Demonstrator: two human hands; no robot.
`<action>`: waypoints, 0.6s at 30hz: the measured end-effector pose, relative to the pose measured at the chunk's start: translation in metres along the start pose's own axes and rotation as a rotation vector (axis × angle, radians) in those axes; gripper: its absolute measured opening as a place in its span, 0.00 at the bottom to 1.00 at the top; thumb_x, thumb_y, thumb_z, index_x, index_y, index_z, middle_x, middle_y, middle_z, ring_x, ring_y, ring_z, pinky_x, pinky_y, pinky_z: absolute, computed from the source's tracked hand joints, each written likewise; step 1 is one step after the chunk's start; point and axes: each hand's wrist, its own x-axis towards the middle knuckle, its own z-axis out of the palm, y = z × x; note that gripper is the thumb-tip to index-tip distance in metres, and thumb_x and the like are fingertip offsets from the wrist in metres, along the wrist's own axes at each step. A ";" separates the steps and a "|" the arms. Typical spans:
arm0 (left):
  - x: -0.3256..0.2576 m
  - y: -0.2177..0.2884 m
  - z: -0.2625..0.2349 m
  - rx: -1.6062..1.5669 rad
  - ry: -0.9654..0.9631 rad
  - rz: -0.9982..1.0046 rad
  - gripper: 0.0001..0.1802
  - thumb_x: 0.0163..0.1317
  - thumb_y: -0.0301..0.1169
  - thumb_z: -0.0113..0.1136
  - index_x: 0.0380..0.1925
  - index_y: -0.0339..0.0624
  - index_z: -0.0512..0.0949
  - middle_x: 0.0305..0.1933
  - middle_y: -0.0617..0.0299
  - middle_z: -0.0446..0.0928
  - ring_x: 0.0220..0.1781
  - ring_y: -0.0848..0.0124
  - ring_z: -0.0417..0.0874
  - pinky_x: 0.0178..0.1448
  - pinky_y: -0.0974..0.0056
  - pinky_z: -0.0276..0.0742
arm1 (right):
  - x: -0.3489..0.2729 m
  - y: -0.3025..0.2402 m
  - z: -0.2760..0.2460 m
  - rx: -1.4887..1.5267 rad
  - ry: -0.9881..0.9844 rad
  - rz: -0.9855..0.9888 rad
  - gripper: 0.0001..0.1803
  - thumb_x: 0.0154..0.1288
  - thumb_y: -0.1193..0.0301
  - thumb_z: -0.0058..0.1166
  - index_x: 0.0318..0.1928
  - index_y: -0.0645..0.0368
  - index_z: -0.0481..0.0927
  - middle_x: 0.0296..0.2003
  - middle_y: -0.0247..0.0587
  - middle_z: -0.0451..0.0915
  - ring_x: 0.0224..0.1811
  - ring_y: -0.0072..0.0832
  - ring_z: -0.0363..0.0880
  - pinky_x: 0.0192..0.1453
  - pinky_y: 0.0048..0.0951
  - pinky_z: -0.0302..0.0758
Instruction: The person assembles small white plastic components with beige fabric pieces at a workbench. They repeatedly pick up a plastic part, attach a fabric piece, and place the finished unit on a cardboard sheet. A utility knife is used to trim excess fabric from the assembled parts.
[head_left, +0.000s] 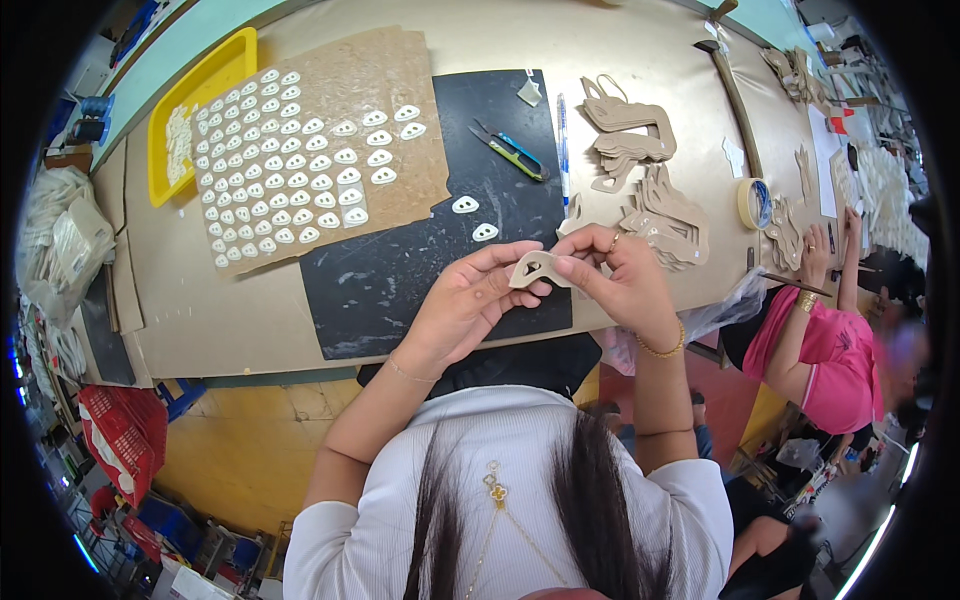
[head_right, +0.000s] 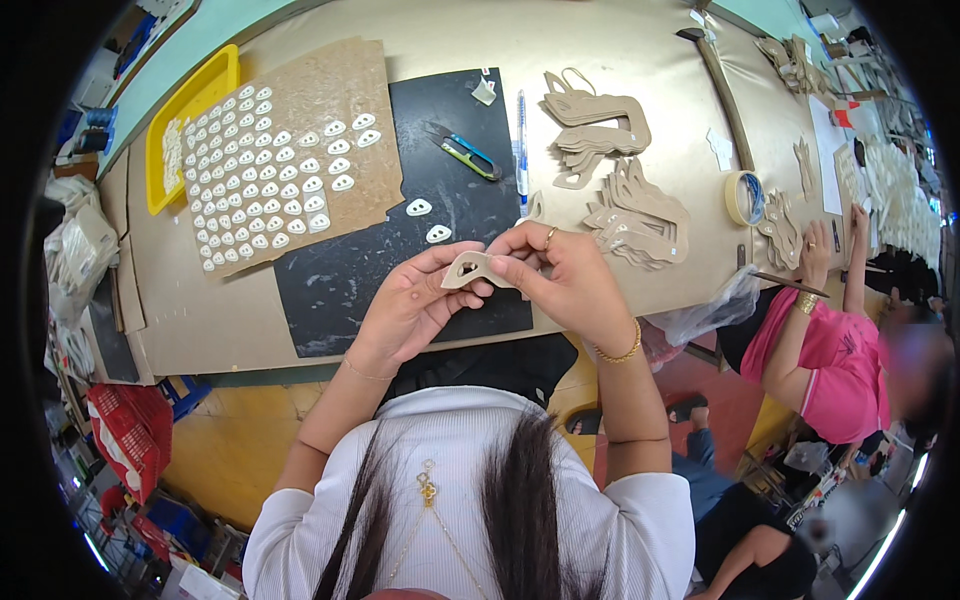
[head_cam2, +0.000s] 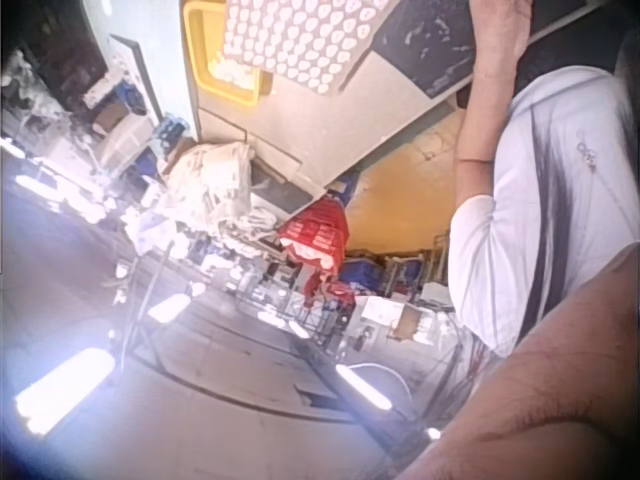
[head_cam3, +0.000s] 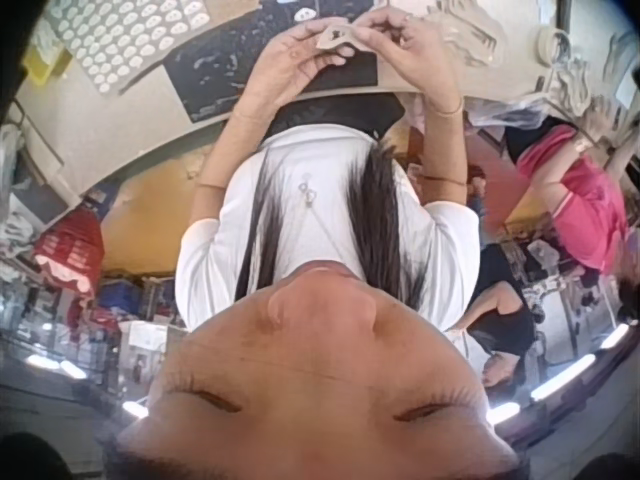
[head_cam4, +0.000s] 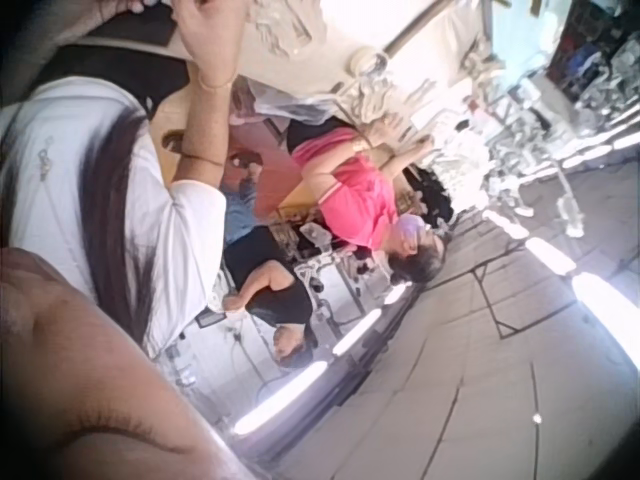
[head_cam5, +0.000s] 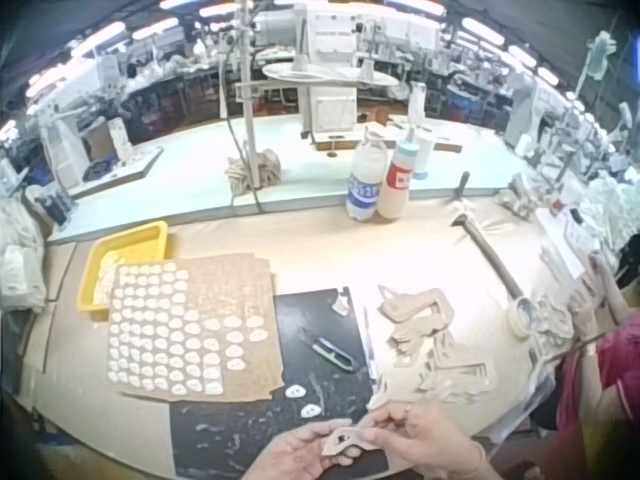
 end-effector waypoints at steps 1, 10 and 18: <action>0.000 -0.002 -0.001 -0.057 -0.006 -0.001 0.19 0.74 0.28 0.58 0.60 0.28 0.76 0.52 0.51 0.82 0.51 0.65 0.86 0.53 0.66 0.83 | -0.001 0.001 0.000 -0.020 -0.007 -0.010 0.08 0.70 0.72 0.64 0.42 0.65 0.84 0.31 0.28 0.82 0.31 0.12 0.73 0.36 0.17 0.71; -0.053 0.055 0.005 0.727 0.223 -0.257 0.08 0.66 0.26 0.68 0.40 0.30 0.86 0.36 0.55 0.87 0.35 0.73 0.89 0.40 0.70 0.85 | 0.000 0.030 0.004 0.147 0.099 0.030 0.09 0.75 0.75 0.56 0.51 0.65 0.82 0.36 0.29 0.82 0.34 0.13 0.77 0.40 0.19 0.77; -0.178 0.125 -0.060 1.548 0.807 -0.316 0.20 0.61 0.26 0.71 0.53 0.36 0.83 0.43 0.50 0.85 0.37 0.64 0.88 0.40 0.63 0.83 | 0.014 0.032 0.026 0.008 0.159 0.077 0.08 0.73 0.74 0.58 0.47 0.66 0.83 0.33 0.35 0.84 0.29 0.15 0.80 0.34 0.19 0.78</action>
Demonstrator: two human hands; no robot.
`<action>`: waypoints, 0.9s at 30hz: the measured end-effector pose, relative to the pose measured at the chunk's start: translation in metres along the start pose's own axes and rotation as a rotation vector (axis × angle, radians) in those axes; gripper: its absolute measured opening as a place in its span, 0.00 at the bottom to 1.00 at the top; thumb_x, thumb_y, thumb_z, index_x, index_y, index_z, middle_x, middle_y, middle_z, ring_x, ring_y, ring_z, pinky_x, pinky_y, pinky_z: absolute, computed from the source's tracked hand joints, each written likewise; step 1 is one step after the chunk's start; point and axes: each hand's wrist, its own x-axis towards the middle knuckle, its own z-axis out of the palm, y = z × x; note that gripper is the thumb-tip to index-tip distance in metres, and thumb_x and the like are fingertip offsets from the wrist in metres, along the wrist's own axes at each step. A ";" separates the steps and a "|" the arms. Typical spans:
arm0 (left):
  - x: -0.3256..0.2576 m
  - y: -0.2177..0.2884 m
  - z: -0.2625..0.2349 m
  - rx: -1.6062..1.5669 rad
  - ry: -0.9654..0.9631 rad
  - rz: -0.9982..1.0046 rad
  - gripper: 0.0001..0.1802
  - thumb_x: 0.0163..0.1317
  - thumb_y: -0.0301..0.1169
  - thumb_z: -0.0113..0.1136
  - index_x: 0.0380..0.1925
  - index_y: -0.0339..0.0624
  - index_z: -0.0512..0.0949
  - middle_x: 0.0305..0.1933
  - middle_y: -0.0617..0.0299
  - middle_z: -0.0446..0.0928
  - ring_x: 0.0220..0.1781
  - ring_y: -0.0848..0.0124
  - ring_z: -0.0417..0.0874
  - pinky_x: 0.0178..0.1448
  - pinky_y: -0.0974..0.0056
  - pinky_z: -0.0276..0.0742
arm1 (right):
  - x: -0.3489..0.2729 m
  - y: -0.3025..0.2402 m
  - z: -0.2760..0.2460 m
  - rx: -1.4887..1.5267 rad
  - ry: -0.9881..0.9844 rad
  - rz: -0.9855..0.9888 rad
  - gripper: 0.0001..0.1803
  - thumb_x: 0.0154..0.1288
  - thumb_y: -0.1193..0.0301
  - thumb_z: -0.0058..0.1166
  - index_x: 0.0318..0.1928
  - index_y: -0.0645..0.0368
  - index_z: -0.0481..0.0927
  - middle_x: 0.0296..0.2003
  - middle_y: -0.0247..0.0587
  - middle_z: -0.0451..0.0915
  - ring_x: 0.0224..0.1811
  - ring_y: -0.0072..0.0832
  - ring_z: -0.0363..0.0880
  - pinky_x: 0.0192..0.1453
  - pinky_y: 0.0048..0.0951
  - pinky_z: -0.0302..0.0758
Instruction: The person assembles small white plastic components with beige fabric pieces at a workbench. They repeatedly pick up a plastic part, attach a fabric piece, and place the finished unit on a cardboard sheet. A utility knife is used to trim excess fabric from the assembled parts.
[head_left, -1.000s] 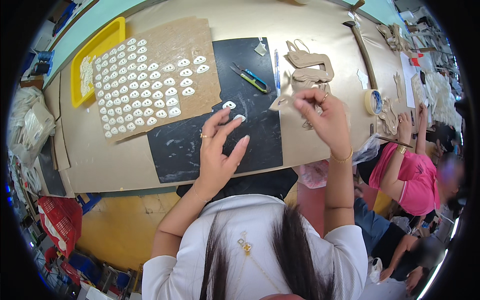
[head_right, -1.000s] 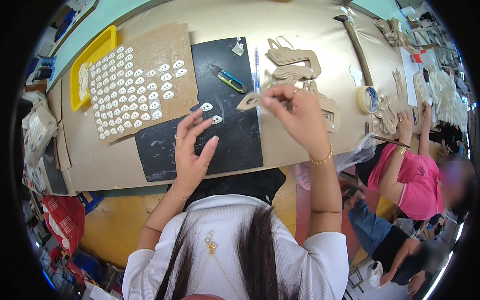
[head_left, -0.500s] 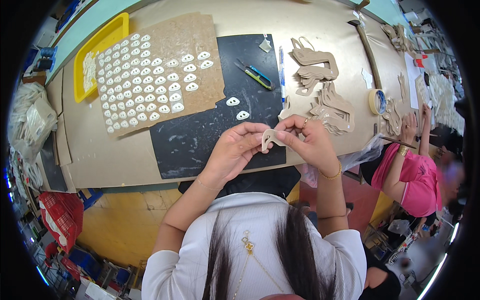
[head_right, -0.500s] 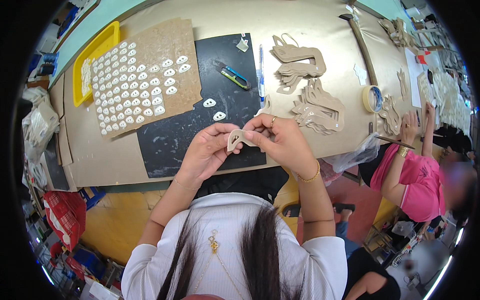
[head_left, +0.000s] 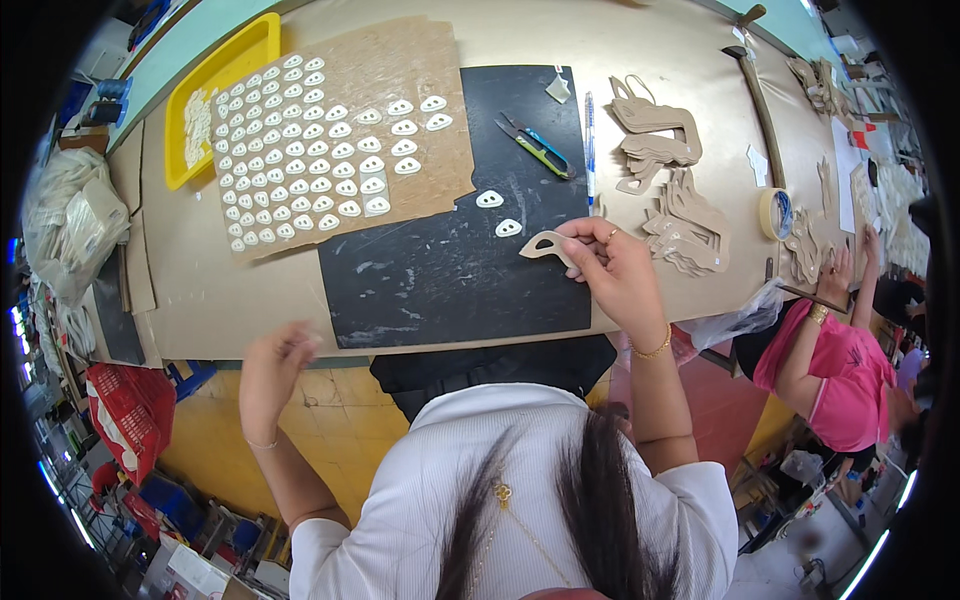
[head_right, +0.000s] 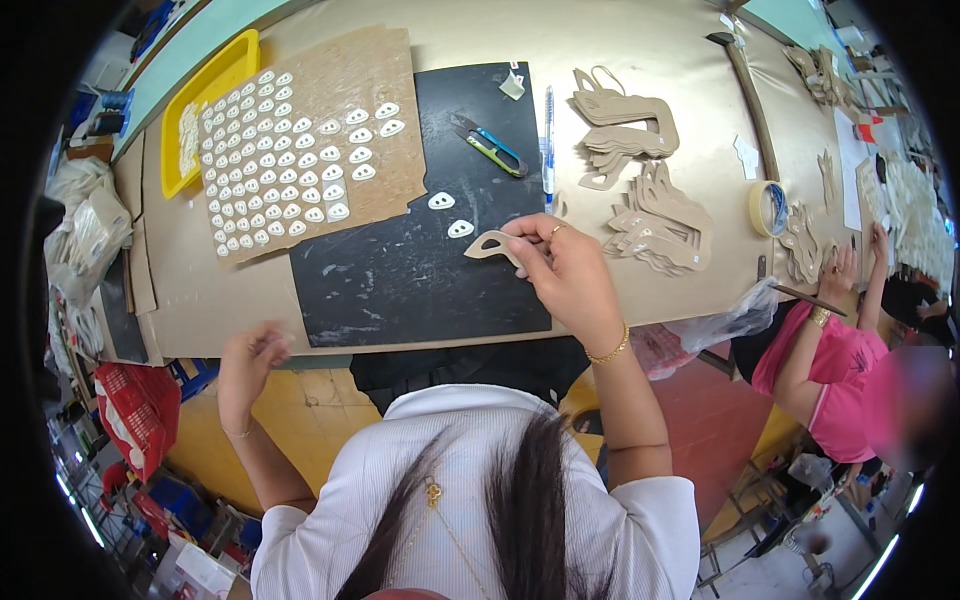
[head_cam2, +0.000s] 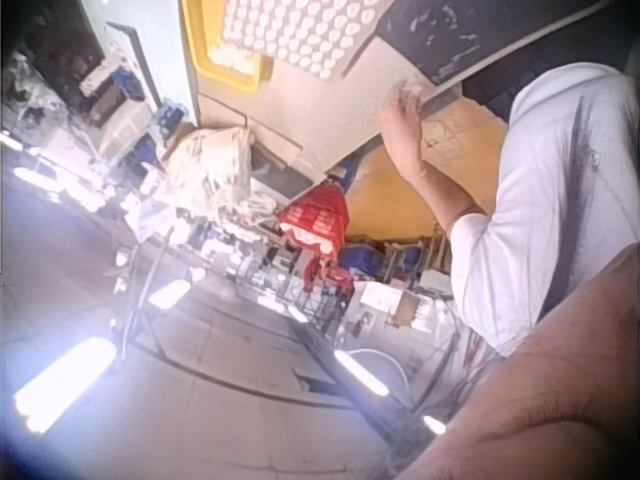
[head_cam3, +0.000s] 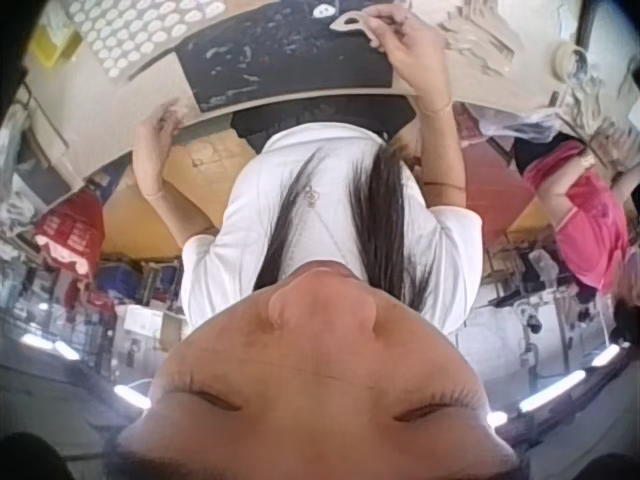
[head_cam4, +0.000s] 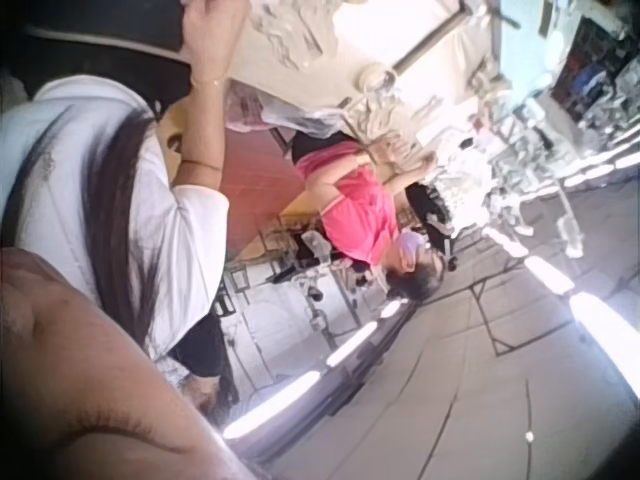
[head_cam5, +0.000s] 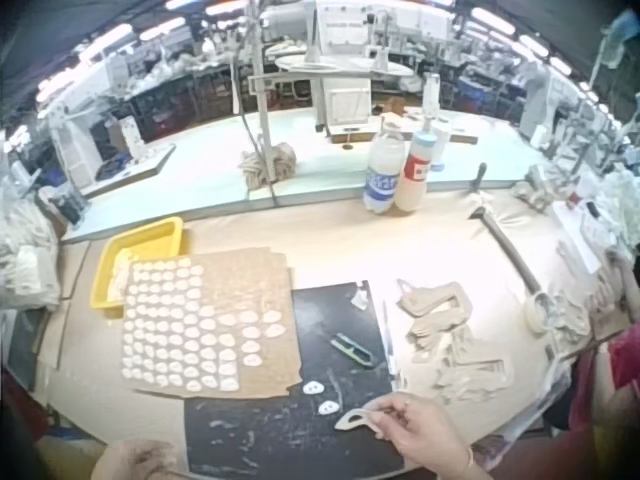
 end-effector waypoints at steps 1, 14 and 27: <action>-0.003 0.000 -0.005 0.139 0.120 -0.059 0.24 0.60 0.27 0.72 0.57 0.37 0.81 0.47 0.48 0.83 0.41 0.60 0.88 0.43 0.61 0.83 | 0.003 -0.001 0.003 -0.008 0.000 0.010 0.08 0.73 0.73 0.59 0.46 0.66 0.83 0.33 0.35 0.84 0.28 0.16 0.80 0.34 0.20 0.78; 0.029 0.102 0.111 0.129 0.419 0.883 0.27 0.57 0.29 0.72 0.59 0.40 0.79 0.64 0.49 0.73 0.66 0.50 0.75 0.68 0.49 0.70 | 0.031 -0.009 0.033 -0.214 0.013 -0.006 0.08 0.67 0.72 0.65 0.38 0.66 0.84 0.28 0.38 0.84 0.20 0.19 0.81 0.26 0.22 0.74; 0.052 0.116 0.137 0.250 0.390 0.966 0.28 0.58 0.32 0.71 0.61 0.43 0.78 0.68 0.55 0.72 0.68 0.53 0.70 0.68 0.47 0.65 | 0.032 -0.006 0.031 -0.217 0.018 -0.057 0.09 0.67 0.71 0.66 0.38 0.65 0.84 0.25 0.35 0.84 0.20 0.16 0.80 0.24 0.19 0.73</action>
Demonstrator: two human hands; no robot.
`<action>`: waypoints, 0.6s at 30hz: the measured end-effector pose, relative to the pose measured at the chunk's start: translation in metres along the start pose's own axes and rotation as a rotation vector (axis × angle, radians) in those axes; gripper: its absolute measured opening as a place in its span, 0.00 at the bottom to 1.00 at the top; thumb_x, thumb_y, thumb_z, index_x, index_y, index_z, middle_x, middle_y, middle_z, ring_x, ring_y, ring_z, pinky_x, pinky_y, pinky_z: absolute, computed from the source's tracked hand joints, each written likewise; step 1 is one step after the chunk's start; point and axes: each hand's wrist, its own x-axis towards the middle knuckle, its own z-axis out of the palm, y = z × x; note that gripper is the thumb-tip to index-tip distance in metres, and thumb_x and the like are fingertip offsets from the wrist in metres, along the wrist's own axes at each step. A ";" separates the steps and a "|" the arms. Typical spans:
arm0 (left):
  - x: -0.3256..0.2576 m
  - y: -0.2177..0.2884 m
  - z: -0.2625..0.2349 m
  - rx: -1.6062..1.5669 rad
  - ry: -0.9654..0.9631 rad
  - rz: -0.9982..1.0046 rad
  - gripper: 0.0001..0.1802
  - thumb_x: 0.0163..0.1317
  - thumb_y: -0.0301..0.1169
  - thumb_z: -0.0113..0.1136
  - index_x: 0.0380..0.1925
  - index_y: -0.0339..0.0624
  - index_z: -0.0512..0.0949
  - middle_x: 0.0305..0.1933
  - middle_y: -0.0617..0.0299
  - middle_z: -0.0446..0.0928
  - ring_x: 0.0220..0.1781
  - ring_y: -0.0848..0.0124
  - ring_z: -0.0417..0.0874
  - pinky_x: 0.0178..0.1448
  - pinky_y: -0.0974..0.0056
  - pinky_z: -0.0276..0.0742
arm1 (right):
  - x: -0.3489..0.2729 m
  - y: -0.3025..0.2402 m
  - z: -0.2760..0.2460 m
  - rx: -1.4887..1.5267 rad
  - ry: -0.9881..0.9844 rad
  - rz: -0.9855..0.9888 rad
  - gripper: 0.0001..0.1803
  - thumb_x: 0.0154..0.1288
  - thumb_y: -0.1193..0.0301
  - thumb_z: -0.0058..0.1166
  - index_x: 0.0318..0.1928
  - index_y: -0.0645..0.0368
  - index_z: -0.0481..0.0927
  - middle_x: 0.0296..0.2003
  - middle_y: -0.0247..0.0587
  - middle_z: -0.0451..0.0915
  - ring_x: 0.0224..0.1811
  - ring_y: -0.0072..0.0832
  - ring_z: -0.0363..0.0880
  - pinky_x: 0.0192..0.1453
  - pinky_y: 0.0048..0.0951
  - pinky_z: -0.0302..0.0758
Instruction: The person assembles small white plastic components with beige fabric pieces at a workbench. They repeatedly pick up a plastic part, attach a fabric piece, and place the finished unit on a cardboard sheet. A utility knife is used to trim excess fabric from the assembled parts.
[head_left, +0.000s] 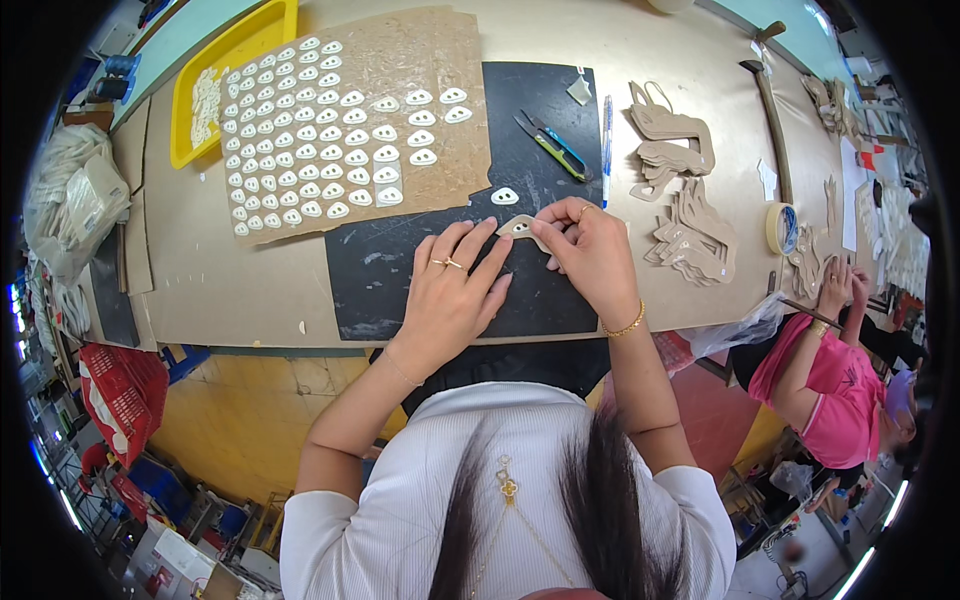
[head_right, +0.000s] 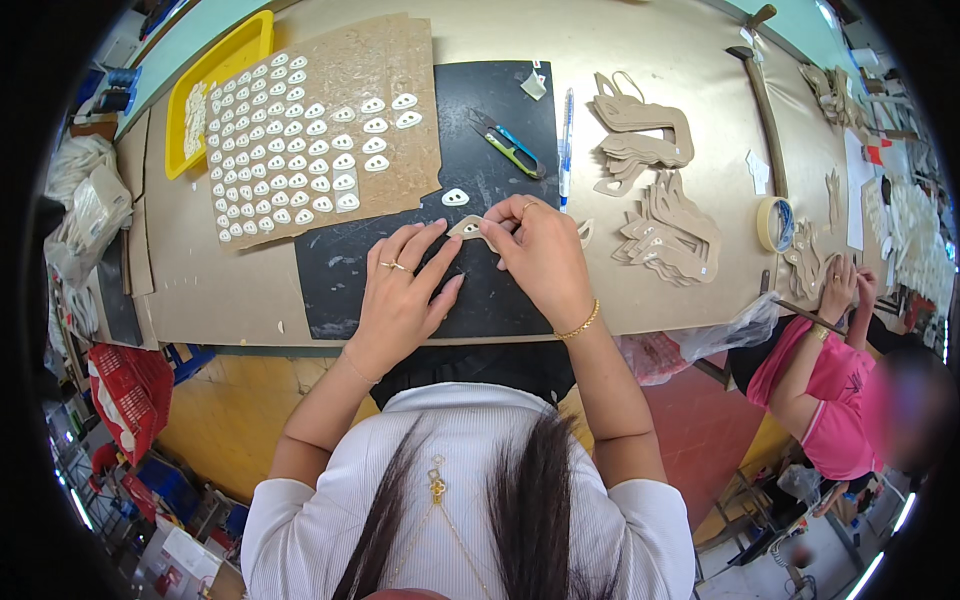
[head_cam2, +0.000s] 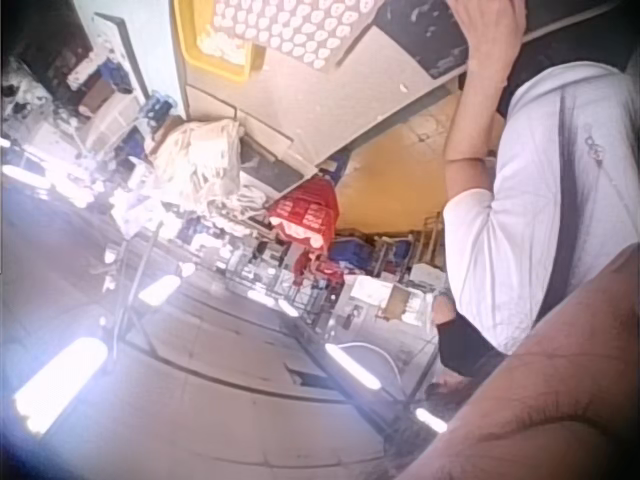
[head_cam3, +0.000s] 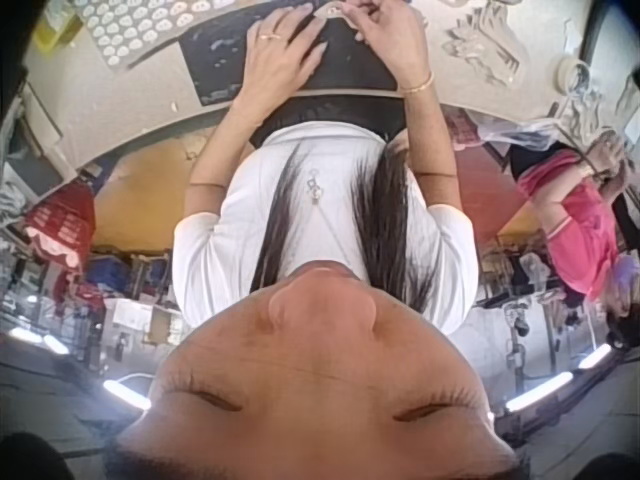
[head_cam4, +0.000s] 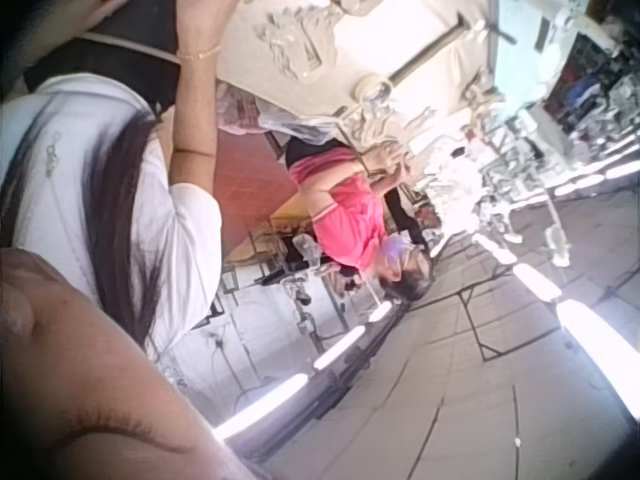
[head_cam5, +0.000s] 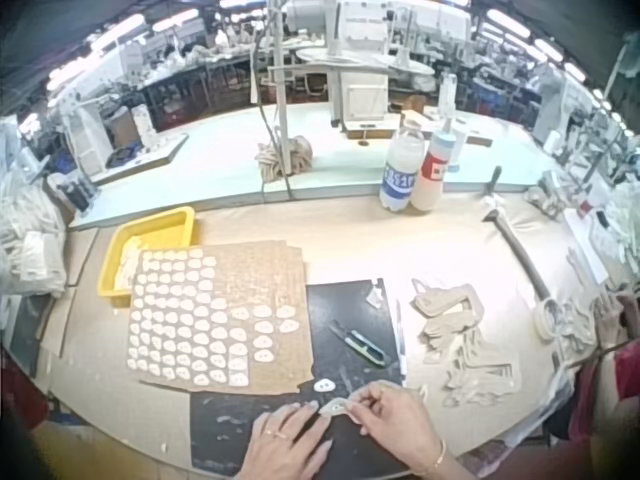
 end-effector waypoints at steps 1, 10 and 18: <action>0.000 0.000 0.001 0.005 0.001 0.001 0.29 0.58 0.32 0.71 0.61 0.43 0.78 0.68 0.55 0.72 0.68 0.53 0.70 0.68 0.47 0.65 | 0.000 0.000 0.000 0.000 -0.002 -0.003 0.09 0.67 0.71 0.66 0.38 0.65 0.84 0.25 0.35 0.84 0.20 0.16 0.80 0.24 0.19 0.73; 0.004 0.002 0.000 0.050 -0.009 0.010 0.28 0.57 0.33 0.71 0.59 0.43 0.79 0.67 0.56 0.73 0.66 0.54 0.71 0.67 0.48 0.66 | 0.000 0.000 -0.001 -0.011 -0.011 0.006 0.09 0.67 0.70 0.66 0.39 0.66 0.84 0.26 0.36 0.85 0.20 0.16 0.81 0.25 0.19 0.74; 0.016 0.013 -0.008 0.198 -0.073 0.018 0.23 0.58 0.34 0.69 0.55 0.43 0.80 0.62 0.56 0.75 0.62 0.57 0.74 0.64 0.49 0.67 | 0.000 0.000 -0.003 -0.101 -0.010 -0.071 0.09 0.66 0.72 0.66 0.40 0.66 0.84 0.26 0.37 0.85 0.20 0.17 0.81 0.25 0.20 0.74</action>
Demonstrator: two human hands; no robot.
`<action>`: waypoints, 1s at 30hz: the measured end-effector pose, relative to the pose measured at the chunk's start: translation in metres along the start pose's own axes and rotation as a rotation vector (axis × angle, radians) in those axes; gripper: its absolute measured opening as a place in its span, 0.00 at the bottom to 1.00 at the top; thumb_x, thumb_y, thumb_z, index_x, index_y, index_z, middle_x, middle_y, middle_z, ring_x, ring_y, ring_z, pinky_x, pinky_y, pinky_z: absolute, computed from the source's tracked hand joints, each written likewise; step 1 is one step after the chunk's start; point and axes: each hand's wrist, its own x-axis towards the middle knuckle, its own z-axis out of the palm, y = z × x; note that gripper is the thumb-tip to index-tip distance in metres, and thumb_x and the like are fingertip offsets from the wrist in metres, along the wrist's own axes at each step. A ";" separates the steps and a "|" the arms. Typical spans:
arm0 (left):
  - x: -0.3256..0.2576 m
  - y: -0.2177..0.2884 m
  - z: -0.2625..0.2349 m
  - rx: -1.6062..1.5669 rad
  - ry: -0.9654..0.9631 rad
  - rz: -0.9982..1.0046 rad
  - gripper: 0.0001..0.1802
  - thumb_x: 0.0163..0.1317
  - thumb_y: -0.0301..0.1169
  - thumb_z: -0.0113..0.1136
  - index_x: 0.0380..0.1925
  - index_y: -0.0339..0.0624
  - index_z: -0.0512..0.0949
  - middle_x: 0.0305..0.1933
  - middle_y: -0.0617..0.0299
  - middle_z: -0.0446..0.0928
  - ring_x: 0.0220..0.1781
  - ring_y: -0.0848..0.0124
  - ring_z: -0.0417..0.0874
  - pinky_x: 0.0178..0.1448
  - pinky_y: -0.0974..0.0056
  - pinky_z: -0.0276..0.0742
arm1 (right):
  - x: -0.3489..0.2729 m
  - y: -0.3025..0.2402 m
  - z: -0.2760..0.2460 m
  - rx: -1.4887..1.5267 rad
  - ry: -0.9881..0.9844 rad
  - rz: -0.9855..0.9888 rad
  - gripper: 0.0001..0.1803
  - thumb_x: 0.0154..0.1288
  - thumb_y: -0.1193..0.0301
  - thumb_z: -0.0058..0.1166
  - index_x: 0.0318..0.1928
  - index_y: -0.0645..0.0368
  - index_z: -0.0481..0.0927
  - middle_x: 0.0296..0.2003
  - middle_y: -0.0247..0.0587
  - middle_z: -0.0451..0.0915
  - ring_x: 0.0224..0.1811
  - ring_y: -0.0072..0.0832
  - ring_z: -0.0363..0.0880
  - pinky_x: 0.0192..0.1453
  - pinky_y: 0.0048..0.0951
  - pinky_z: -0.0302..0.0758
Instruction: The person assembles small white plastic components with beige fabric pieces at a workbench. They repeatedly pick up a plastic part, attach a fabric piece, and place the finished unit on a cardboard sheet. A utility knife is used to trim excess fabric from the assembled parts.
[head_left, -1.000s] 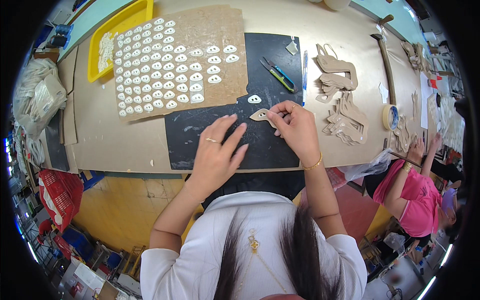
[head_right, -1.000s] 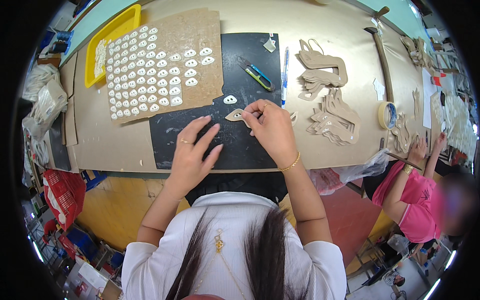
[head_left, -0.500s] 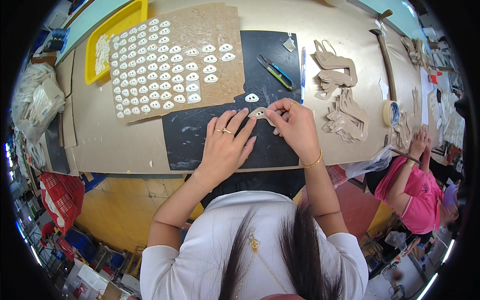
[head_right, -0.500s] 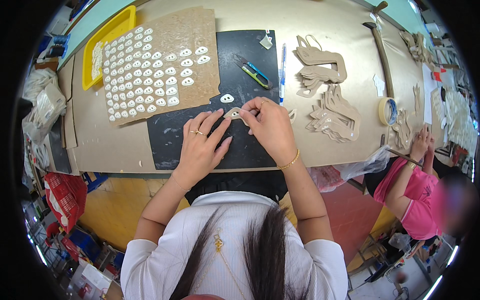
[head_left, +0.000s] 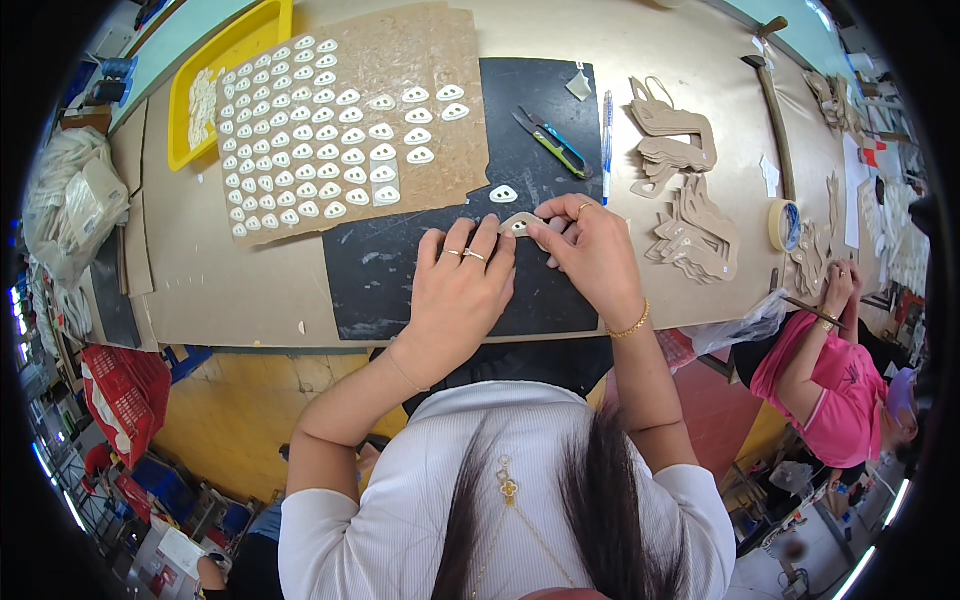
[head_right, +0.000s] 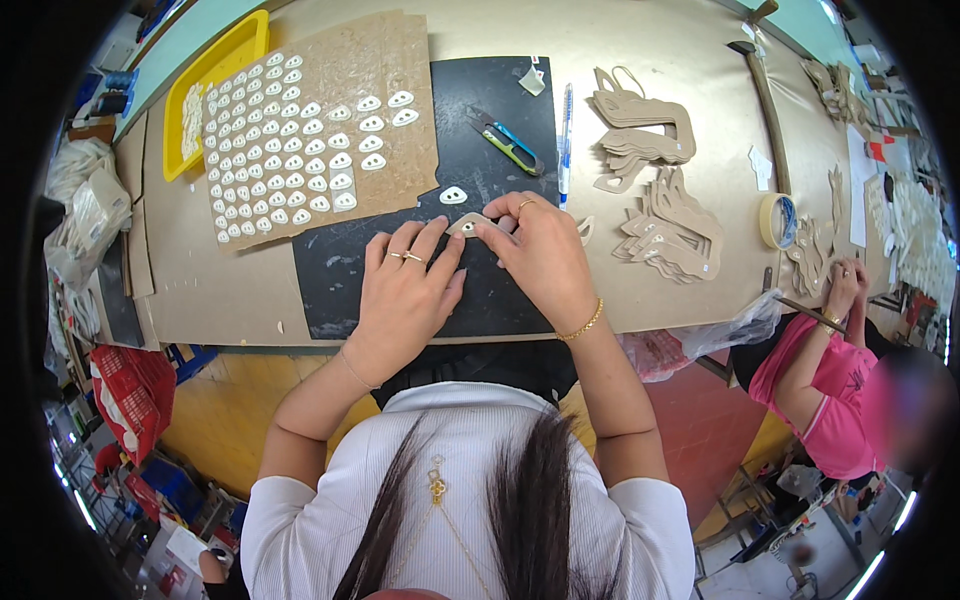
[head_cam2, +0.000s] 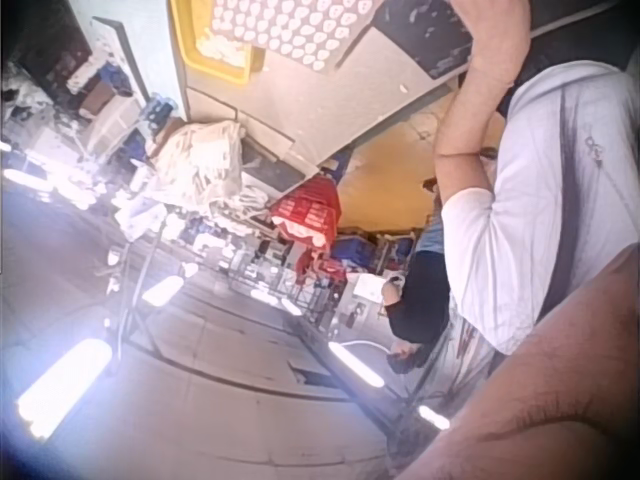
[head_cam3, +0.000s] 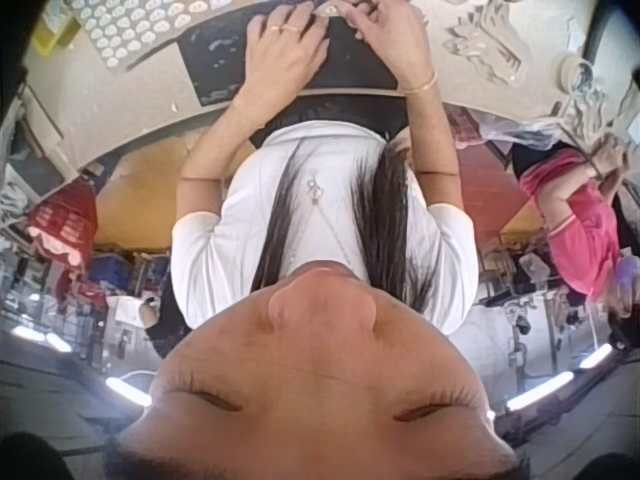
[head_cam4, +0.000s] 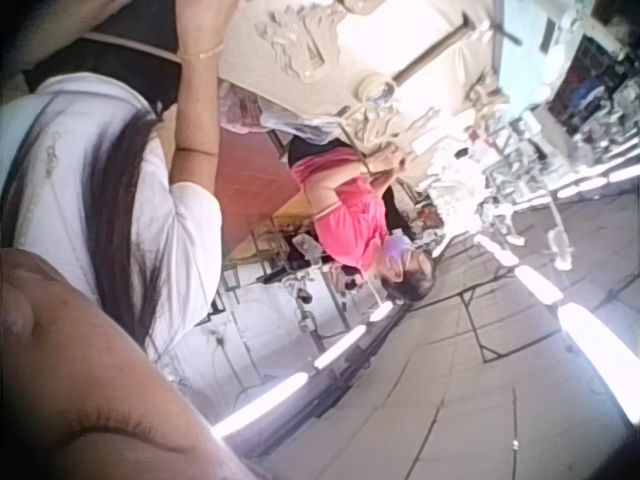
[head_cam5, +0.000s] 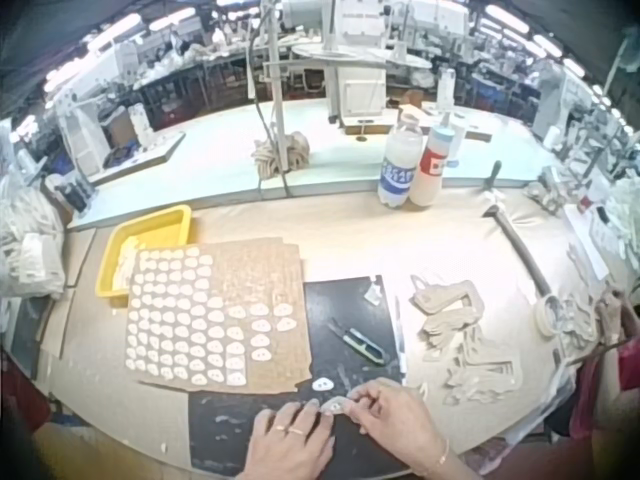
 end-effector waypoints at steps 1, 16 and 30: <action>0.001 0.001 0.000 0.016 -0.004 0.000 0.23 0.58 0.34 0.69 0.54 0.42 0.80 0.62 0.56 0.76 0.62 0.58 0.74 0.64 0.49 0.67 | 0.000 0.000 0.000 -0.017 0.005 0.000 0.09 0.66 0.72 0.66 0.39 0.66 0.84 0.26 0.37 0.84 0.21 0.18 0.82 0.25 0.20 0.75; 0.011 0.001 -0.009 0.072 -0.033 0.044 0.16 0.56 0.32 0.64 0.45 0.40 0.82 0.52 0.57 0.76 0.54 0.61 0.74 0.63 0.50 0.66 | 0.002 -0.006 0.000 0.022 -0.006 0.079 0.06 0.65 0.75 0.64 0.36 0.67 0.82 0.28 0.41 0.83 0.21 0.23 0.83 0.27 0.25 0.77; -0.003 0.008 0.013 0.021 0.065 0.055 0.30 0.55 0.31 0.64 0.59 0.30 0.77 0.62 0.49 0.75 0.64 0.56 0.74 0.66 0.52 0.68 | 0.013 -0.008 -0.005 -0.011 -0.091 0.125 0.07 0.66 0.75 0.62 0.34 0.68 0.83 0.25 0.44 0.84 0.22 0.29 0.86 0.30 0.28 0.79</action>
